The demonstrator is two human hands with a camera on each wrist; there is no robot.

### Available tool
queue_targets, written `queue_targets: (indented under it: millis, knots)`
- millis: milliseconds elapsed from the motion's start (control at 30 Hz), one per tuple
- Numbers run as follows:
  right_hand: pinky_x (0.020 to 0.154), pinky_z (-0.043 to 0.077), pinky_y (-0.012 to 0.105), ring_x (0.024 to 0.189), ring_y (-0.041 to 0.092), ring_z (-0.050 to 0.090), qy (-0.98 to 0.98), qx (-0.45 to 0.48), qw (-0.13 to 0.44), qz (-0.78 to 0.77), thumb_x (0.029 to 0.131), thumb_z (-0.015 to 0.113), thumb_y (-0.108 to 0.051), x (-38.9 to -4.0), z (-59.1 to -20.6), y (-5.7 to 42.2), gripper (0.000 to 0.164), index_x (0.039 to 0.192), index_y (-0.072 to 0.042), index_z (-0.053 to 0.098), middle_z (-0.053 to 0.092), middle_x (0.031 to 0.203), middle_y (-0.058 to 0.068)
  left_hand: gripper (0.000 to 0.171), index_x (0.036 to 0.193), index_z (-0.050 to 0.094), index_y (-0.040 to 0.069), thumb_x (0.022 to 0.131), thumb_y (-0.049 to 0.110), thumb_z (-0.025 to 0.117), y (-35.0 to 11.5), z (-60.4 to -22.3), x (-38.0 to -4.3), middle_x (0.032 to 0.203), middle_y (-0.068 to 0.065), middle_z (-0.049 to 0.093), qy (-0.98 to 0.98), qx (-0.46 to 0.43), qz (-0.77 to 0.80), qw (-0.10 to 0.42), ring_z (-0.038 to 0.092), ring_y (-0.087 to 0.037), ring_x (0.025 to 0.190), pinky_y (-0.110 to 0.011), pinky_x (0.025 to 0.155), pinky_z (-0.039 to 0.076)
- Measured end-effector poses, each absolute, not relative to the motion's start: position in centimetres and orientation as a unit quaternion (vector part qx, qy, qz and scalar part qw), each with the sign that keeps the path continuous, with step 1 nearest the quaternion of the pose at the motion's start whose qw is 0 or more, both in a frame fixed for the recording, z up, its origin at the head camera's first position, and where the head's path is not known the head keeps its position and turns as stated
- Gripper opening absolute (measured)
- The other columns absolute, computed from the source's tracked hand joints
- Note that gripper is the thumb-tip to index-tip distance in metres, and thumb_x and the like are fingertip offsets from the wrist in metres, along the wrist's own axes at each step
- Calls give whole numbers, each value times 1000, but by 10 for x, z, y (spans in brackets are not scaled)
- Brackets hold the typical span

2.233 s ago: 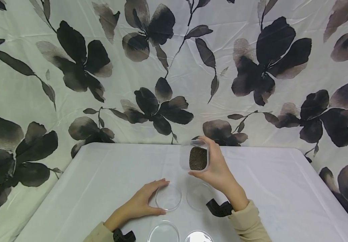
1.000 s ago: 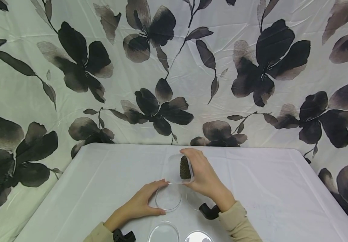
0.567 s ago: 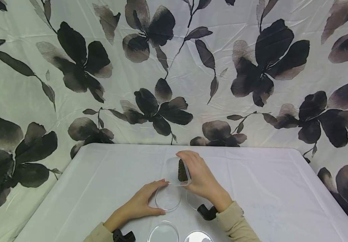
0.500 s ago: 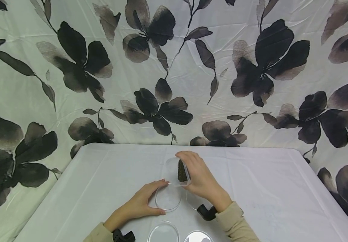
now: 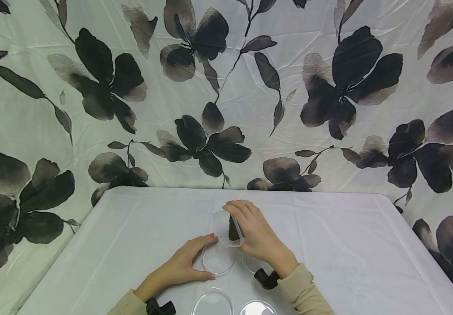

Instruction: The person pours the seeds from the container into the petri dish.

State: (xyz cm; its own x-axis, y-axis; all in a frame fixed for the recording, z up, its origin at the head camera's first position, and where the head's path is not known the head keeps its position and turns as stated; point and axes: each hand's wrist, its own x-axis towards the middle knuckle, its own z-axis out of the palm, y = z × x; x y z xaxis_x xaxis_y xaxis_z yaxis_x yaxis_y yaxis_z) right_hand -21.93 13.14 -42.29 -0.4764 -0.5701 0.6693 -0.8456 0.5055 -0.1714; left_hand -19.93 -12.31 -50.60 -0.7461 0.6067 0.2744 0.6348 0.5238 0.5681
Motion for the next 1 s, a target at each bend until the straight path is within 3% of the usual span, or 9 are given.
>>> queue_targets:
  millis: [533, 767, 1000]
  knots:
    - [107, 30, 45, 125, 25, 40, -833, 439, 253, 221, 45, 81, 3, -218, -426, 128, 99, 136, -10, 44, 45, 137, 7, 87, 140, 41, 25, 68, 60, 73, -123, -506, -199, 145, 1, 42, -873, -355, -334, 22, 36, -18, 134, -44, 111, 27]
    - [107, 29, 45, 125, 25, 39, -835, 443, 244, 215, 49, 87, -4, -216, -430, 125, 96, 135, -13, 45, 44, 137, 4, 85, 139, 42, 24, 68, 61, 73, -124, -505, -199, 144, 4, 42, -873, -354, -334, 21, 36, -16, 134, -43, 111, 27]
    - [109, 27, 46, 125, 27, 39, -836, 445, 245, 205, 51, 86, -5, -215, -432, 122, 93, 134, -14, 45, 45, 136, 6, 84, 138, 42, 25, 68, 61, 73, -123, -505, -199, 145, 6, 41, -875, -349, -336, 17, 36, -14, 134, -41, 112, 26]
